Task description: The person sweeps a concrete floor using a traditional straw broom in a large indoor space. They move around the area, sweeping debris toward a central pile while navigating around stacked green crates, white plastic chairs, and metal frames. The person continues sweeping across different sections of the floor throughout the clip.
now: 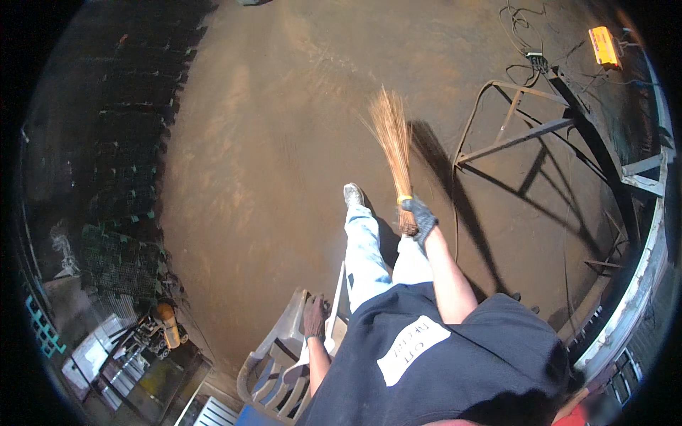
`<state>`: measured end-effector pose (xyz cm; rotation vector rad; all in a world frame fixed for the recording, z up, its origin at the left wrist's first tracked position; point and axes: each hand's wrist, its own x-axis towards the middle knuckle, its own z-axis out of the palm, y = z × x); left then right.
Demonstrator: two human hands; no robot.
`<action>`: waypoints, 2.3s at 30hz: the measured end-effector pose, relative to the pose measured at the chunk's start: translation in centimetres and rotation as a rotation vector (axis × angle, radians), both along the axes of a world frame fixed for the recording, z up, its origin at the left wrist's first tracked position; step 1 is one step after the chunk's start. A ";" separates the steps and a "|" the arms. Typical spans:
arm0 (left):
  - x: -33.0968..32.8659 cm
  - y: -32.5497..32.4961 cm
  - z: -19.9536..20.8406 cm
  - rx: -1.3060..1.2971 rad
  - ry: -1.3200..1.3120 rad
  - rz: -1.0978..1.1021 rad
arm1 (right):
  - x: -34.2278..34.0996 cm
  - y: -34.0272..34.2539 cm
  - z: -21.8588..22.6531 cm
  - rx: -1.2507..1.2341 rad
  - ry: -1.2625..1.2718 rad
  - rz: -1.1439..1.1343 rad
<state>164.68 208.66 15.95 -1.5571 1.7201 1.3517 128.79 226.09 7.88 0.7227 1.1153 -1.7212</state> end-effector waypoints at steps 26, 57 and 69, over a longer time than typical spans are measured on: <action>2.9 13.8 4.3 0.062 -0.123 0.413 | 9.1 31.1 2.4 0.461 -0.400 -0.128; -5.7 -16.4 -4.0 0.332 -0.077 0.282 | -0.8 5.0 7.5 0.386 -0.225 -0.239; -26.2 -29.3 0.1 0.139 0.171 0.385 | -12.3 -2.5 3.8 0.328 -0.293 -0.460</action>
